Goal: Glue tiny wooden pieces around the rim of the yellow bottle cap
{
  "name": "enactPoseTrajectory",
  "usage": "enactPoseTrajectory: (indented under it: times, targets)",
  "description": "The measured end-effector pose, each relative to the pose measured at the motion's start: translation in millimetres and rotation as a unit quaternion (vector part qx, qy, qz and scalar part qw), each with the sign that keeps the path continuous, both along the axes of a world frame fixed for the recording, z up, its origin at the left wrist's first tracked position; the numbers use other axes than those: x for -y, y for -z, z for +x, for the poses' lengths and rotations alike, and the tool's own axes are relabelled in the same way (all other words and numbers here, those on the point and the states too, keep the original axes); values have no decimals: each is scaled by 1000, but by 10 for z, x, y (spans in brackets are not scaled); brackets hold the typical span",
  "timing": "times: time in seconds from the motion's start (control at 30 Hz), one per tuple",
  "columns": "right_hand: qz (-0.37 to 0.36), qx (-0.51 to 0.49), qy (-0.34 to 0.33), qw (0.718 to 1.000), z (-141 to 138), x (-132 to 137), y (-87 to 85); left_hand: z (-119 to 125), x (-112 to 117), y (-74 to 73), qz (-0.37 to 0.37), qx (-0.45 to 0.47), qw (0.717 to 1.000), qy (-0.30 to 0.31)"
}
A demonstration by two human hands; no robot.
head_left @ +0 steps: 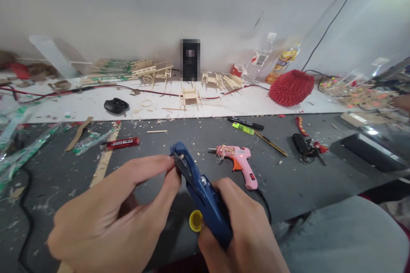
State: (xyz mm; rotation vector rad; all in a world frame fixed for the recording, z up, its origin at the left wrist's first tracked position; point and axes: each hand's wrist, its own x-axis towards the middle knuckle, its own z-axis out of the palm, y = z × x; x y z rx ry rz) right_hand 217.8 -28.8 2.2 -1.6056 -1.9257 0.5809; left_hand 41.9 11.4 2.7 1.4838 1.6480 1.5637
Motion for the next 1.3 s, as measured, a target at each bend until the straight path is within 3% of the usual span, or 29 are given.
enactPoseTrajectory:
  times: [0.1,0.23,0.37,0.47,0.63,0.7,0.8,0.97,1.13,1.3]
  targets:
    - [-26,-9,-8,1000,-5,26,34,38,5,-8,5,-127,984,-126]
    - [-5,-11,24,1000,-42,20,27,55,-13,-22,19,-115,988,-100]
    - [-64,-8,10,998,-37,30,-10,72,-88,-107,-9,-64,996,-68]
    - [-90,-15,33,995,-38,52,-40,94,-129,-143,8,-8,1000,-8]
    - [-100,-37,41,993,-64,64,-60,96,-86,-100,22,7,999,-24]
    - [-99,-46,42,993,-72,58,-59,68,-92,-67,21,104,994,37]
    - [-108,-67,49,991,-86,40,-80,-8,-161,-7,-5,231,961,149]
    - [-175,-113,43,977,-71,-17,-211,-153,-342,76,-45,280,920,272]
    - [-192,-126,-28,973,15,-10,-301,-266,-515,95,-77,289,867,399]
    - [-166,-114,-32,979,78,42,-249,-306,-523,86,-98,286,848,435]
